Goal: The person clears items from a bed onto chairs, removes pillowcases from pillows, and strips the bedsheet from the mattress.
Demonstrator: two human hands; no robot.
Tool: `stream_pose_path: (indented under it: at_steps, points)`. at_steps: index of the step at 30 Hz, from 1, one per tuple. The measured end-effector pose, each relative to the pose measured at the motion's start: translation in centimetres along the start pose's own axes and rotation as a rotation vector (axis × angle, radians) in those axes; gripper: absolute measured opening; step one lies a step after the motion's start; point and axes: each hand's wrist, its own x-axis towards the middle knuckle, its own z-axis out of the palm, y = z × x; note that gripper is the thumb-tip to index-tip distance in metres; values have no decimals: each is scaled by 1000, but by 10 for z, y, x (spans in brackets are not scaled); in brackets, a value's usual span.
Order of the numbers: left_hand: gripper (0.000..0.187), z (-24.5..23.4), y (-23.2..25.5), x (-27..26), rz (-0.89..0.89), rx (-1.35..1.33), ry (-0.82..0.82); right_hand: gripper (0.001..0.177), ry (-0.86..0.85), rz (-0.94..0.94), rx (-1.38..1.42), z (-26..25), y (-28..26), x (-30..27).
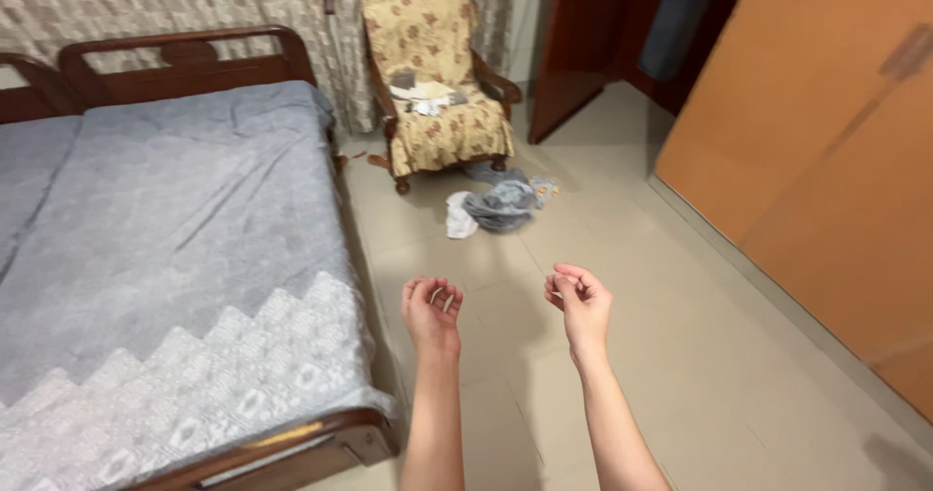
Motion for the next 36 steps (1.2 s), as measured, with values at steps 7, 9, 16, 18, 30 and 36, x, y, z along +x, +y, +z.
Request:
stream_pose_path:
  at_steps: [7,9,16,18,30,36]
  points:
    - [7,17,21,106,60,25,58,16,-61,17,7,78,28,99]
    - [7,28,5,147,53,23,65,16,-57,23,24,86,40,138]
    - [7,141,-75,314,43,7,-34,14,-55,-60,117,86,50,331]
    - [7,206,-98,361,51,-6,-90,14,-55,-94,97,88,32,401]
    - [11,405,-178,588,195,54,-298,12,-136,-273,76,116,-5,710]
    - [13,463,-246,742,133,52,-233,11,-111,-261,86,139,58,873]
